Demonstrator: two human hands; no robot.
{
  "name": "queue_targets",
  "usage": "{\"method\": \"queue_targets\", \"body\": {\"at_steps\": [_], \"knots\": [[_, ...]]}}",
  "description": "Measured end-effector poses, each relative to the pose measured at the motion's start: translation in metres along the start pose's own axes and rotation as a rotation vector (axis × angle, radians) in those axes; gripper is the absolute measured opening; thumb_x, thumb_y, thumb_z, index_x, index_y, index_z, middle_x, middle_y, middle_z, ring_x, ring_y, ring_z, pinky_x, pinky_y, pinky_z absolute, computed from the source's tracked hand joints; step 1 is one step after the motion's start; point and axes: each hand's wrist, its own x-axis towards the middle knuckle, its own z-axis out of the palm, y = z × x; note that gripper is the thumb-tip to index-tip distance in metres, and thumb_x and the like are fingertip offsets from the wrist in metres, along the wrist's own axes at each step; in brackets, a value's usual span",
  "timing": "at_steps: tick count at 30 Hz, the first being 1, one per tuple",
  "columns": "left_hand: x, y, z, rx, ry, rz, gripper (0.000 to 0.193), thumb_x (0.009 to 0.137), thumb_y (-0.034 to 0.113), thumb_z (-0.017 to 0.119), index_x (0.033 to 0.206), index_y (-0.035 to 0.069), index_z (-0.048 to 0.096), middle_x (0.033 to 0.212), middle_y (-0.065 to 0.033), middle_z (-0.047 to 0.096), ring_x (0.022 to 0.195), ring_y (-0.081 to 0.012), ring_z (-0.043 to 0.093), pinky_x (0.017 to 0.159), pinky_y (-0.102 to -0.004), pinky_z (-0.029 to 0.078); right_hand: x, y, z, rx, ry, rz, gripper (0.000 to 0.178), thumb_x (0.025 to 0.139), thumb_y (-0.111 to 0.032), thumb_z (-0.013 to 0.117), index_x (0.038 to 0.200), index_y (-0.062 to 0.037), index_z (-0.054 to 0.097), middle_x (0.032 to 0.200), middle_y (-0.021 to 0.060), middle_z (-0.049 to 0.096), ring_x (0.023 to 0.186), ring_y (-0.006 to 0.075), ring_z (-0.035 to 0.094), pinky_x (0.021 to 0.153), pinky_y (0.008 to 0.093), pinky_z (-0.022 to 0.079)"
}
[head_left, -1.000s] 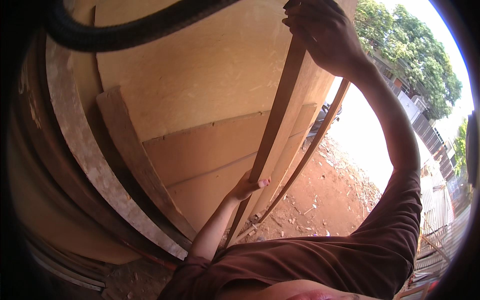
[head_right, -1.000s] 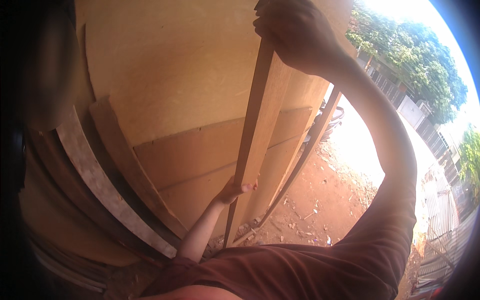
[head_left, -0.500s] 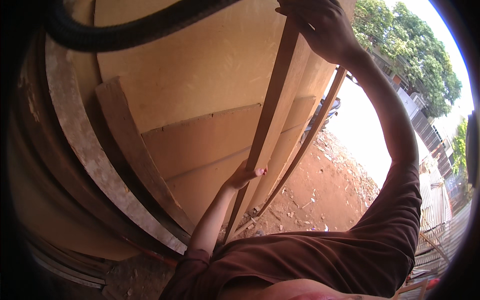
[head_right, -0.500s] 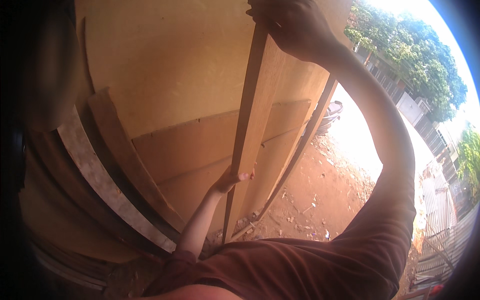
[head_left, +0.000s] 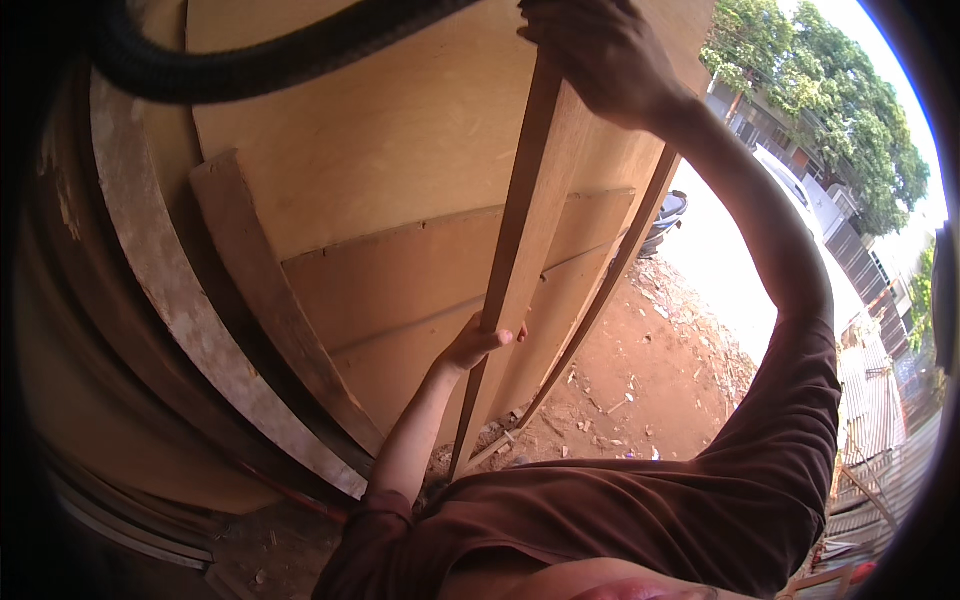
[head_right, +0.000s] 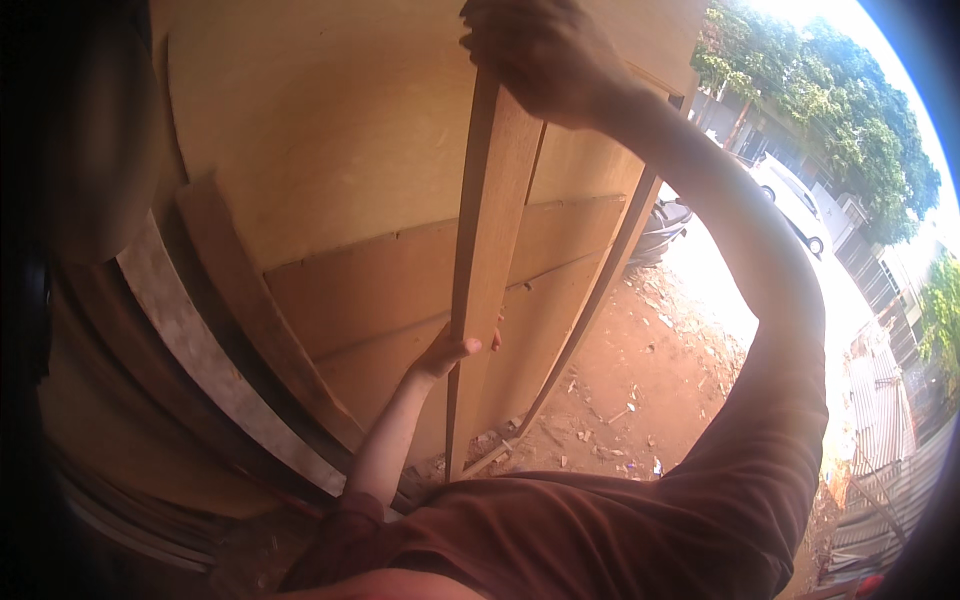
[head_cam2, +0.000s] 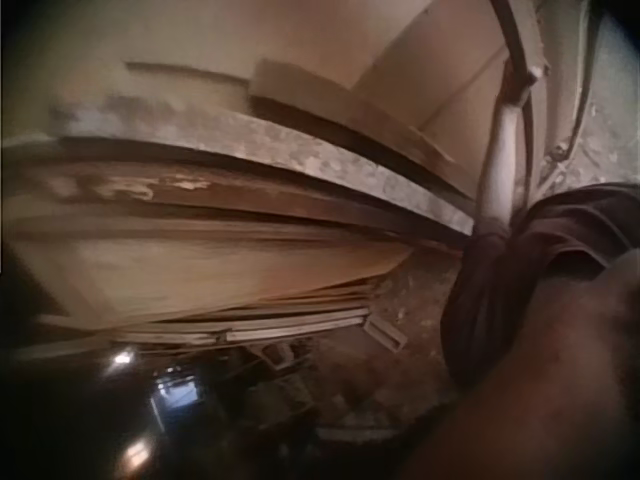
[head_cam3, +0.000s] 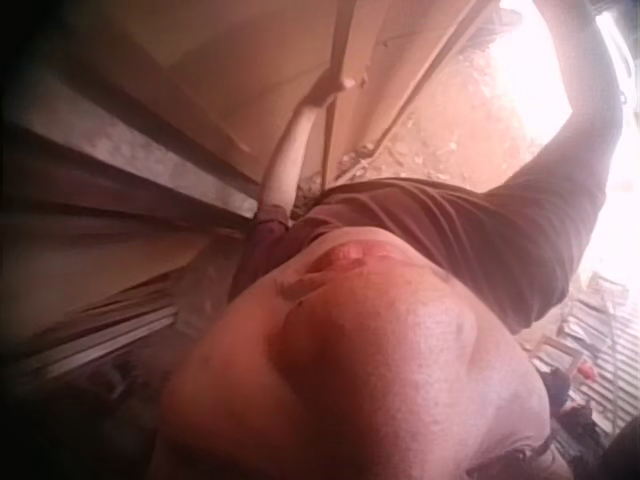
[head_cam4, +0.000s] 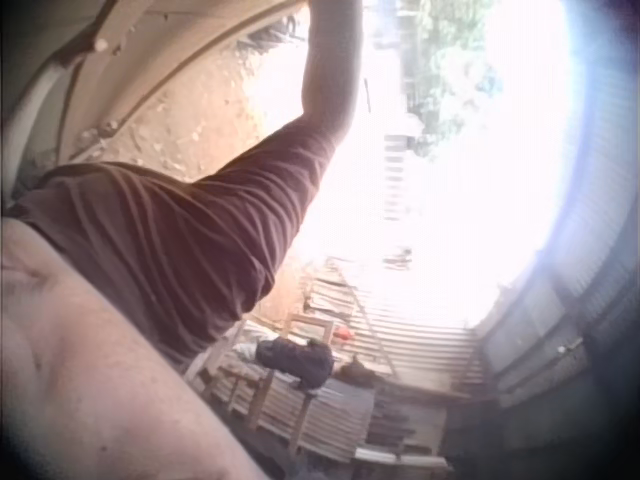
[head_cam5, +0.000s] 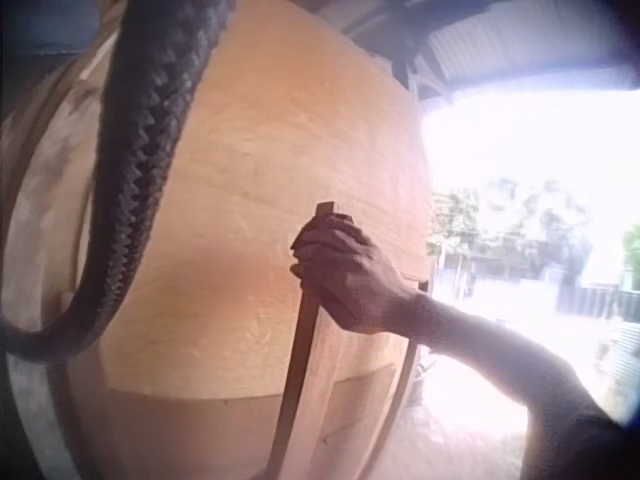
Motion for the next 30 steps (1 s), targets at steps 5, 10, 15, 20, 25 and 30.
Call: {"method": "queue_targets", "body": {"at_steps": [5,10,15,20,25,30], "knots": [[-0.003,0.005,0.008,0.005,0.019,-0.009,0.079,0.080,0.054,0.072,0.132,-0.002,0.054,0.097,-0.0114,0.066,0.096,-0.0220,0.064,0.094,-0.0405,0.048,0.023,0.058,-0.005,0.440,0.162,0.372,0.028,0.109,-0.020,0.049,0.104,-0.0015,0.070,0.095,0.0106,0.069,0.094,0.0272,0.065,0.089,0.0382,0.051],[-0.010,0.010,0.007,0.010,0.027,-0.019,0.075,0.080,0.049,0.071,0.133,-0.002,0.054,0.098,-0.0119,0.066,0.097,-0.0226,0.065,0.095,-0.0407,0.048,-0.027,0.101,0.030,0.914,0.122,0.791,0.047,0.114,-0.038,0.040,0.106,-0.0029,0.069,0.086,-0.0052,0.058,0.082,0.0083,0.050,0.077,0.0312,0.046],[-0.011,0.015,0.016,0.015,0.060,-0.028,0.073,0.079,0.045,0.068,0.133,-0.002,0.054,0.099,-0.0128,0.067,0.097,-0.0236,0.065,0.096,-0.0418,0.048,-0.110,0.132,0.037,0.610,0.076,0.986,0.061,0.113,-0.050,0.036,0.111,0.0007,0.069,0.095,0.0003,0.065,0.093,0.0119,0.057,0.087,0.0335,0.048],[-0.013,0.019,0.019,0.040,0.066,-0.086,0.075,0.076,0.045,0.070,0.132,-0.003,0.056,0.101,-0.0128,0.069,0.101,-0.0235,0.066,0.099,-0.0430,0.048,-0.171,0.161,0.041,0.535,0.094,1.056,0.060,0.108,-0.052,0.039,0.122,-0.0035,0.071,0.103,0.0090,0.071,0.100,0.0195,0.063,0.095,0.0339,0.047],[-0.019,0.018,0.016,0.044,0.072,-0.109,0.076,0.075,0.037,0.069,0.136,-0.005,0.055,0.108,-0.0138,0.070,0.106,-0.0243,0.066,0.103,-0.0435,0.049,-0.233,0.193,0.049,0.393,0.073,1.211,0.070,0.100,-0.061,0.037,0.120,-0.0046,0.073,0.102,0.0117,0.071,0.100,0.0213,0.066,0.089,0.0369,0.049],[-0.021,0.012,0.022,0.069,0.195,-0.128,0.079,0.073,0.034,0.068,0.136,-0.010,0.054,0.108,-0.0169,0.072,0.105,-0.0272,0.069,0.103,-0.0452,0.049,-0.296,0.228,0.069,0.433,0.152,1.196,0.064,0.101,-0.059,0.043,0.118,-0.0054,0.075,0.095,0.0120,0.072,0.092,0.0217,0.067,0.088,0.0358,0.050]]}}
